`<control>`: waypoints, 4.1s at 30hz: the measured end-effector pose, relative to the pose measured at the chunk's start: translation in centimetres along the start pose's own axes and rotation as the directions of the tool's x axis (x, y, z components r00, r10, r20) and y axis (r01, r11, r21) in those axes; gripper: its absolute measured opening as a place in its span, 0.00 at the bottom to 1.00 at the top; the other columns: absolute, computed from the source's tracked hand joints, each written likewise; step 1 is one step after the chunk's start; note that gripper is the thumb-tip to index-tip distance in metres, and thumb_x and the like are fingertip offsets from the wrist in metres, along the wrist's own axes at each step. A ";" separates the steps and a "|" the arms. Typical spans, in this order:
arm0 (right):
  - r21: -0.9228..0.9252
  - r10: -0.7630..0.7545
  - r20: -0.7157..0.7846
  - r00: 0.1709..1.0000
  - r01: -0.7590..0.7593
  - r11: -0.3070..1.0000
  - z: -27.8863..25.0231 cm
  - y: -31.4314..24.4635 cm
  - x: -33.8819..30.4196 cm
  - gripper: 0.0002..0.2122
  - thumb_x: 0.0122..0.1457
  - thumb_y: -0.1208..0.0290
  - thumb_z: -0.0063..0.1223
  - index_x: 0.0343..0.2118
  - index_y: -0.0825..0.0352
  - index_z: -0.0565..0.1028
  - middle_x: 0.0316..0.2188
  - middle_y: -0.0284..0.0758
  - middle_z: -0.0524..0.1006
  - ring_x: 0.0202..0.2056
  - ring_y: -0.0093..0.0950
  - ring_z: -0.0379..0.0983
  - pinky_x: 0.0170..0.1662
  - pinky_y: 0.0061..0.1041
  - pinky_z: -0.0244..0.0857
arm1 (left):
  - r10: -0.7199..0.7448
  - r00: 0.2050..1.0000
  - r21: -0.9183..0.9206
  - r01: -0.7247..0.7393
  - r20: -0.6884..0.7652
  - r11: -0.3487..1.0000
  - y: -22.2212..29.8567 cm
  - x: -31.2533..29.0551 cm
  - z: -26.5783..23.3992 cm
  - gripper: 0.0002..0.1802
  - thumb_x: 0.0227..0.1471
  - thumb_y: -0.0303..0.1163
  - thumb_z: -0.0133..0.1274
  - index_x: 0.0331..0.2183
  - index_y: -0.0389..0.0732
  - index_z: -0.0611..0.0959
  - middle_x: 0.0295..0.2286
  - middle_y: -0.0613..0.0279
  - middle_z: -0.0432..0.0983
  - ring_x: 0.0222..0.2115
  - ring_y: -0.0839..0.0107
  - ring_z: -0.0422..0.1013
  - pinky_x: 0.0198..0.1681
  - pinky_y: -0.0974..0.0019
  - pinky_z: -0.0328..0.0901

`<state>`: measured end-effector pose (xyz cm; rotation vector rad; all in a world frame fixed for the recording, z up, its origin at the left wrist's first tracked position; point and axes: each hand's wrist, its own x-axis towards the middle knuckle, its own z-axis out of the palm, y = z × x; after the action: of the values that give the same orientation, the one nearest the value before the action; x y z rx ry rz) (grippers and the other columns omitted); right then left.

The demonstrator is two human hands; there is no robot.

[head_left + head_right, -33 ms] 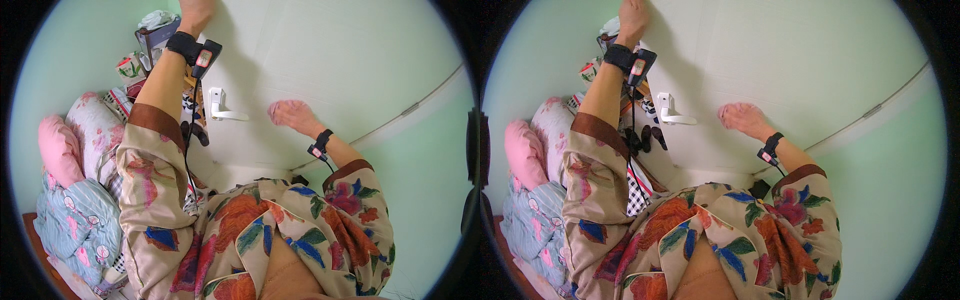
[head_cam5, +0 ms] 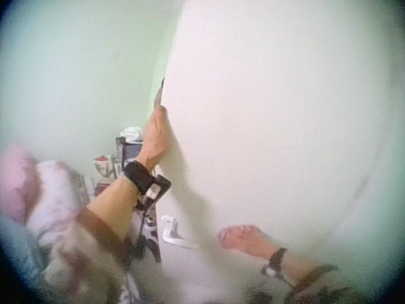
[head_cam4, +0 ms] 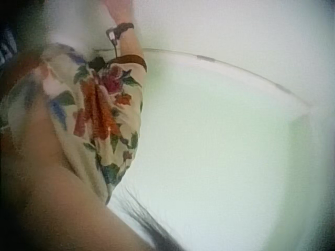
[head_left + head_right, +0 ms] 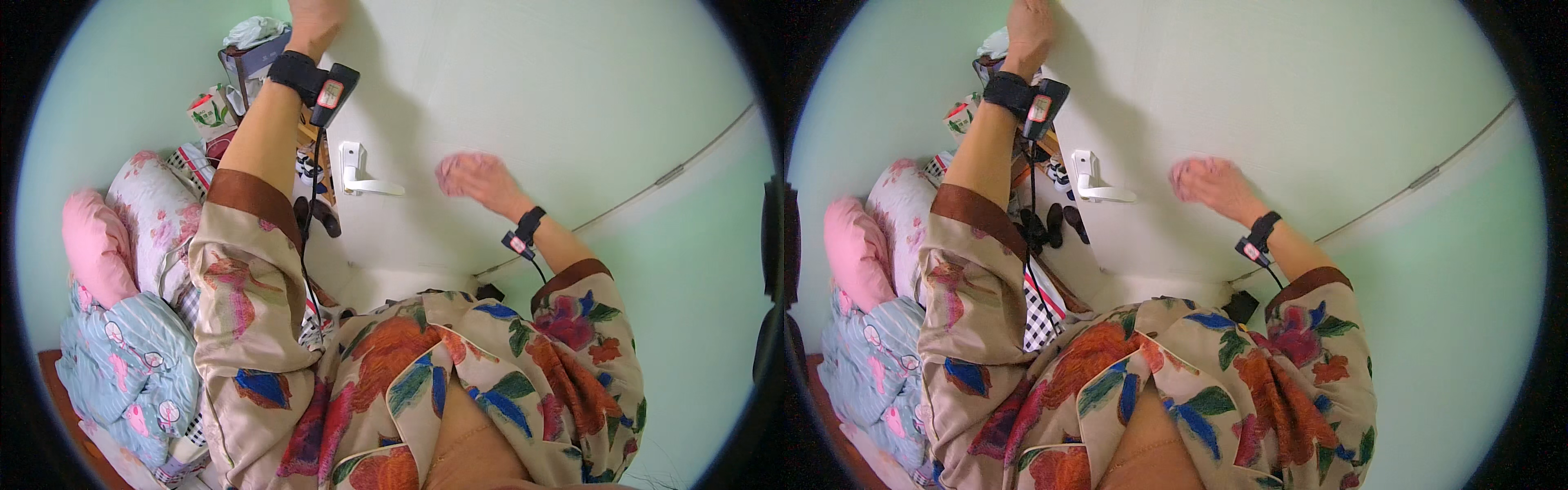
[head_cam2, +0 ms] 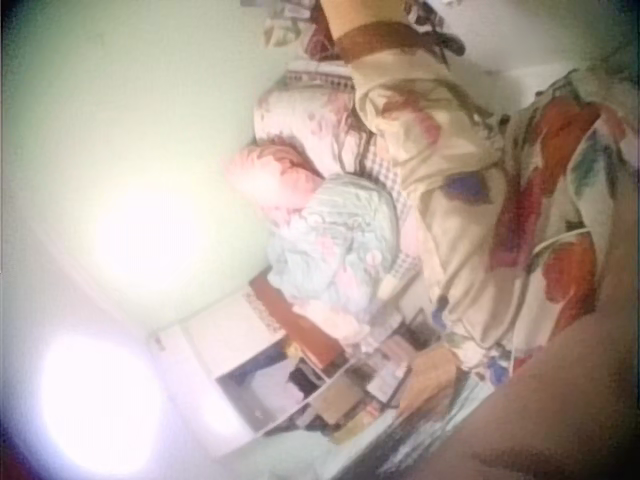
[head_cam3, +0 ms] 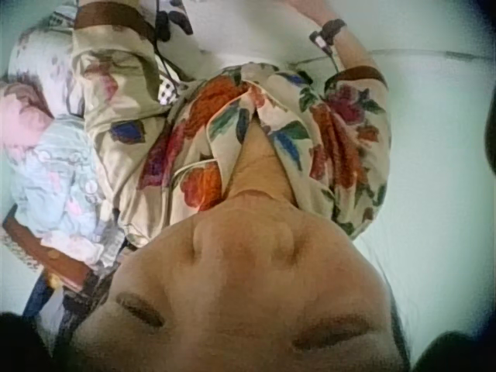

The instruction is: The person wipes a white door with a pink cloth, cleaning the surface, handle, and edges. They open and close the door to reach different areas, then rinse the cloth in a basin of water and carry it away.

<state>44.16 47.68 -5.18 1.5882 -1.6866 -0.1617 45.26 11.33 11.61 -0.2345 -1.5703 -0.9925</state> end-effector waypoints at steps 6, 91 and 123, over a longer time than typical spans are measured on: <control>-0.082 0.461 -0.365 0.809 -0.521 0.850 -2.7 3.2 6.9 0.25 0.46 0.72 0.63 0.52 0.53 0.80 0.55 0.28 0.74 0.52 0.38 0.68 0.53 0.39 0.58 | -0.026 0.999 0.347 0.039 -0.041 0.937 -3.2 0.6 -1.0 0.28 0.71 0.42 0.34 0.52 0.25 0.74 0.47 0.41 0.77 0.50 0.51 0.71 0.57 0.56 0.63; 0.101 0.488 -0.872 -0.042 -0.990 0.095 -27.1 22.4 -10.8 0.18 0.64 0.62 0.49 0.55 0.60 0.75 0.48 0.42 0.74 0.50 0.46 0.67 0.51 0.50 0.60 | -0.142 0.978 0.038 0.150 -0.155 0.988 2.8 1.9 -2.2 0.34 0.72 0.49 0.34 0.40 0.23 0.76 0.35 0.52 0.76 0.37 0.64 0.67 0.46 0.62 0.64; -0.371 -0.327 -0.028 0.945 0.294 0.881 -21.3 12.4 26.4 0.20 0.54 0.68 0.57 0.52 0.45 0.77 0.51 0.26 0.74 0.56 0.30 0.68 0.57 0.39 0.63 | -0.176 0.983 -0.106 0.170 -0.045 0.980 8.3 1.8 -1.8 0.25 0.72 0.45 0.35 0.45 0.32 0.77 0.29 0.39 0.78 0.31 0.45 0.76 0.38 0.51 0.69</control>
<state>50.20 35.62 28.37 1.5437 -1.2347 -0.5272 51.39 14.50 16.84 -0.1415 -1.5111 -1.2070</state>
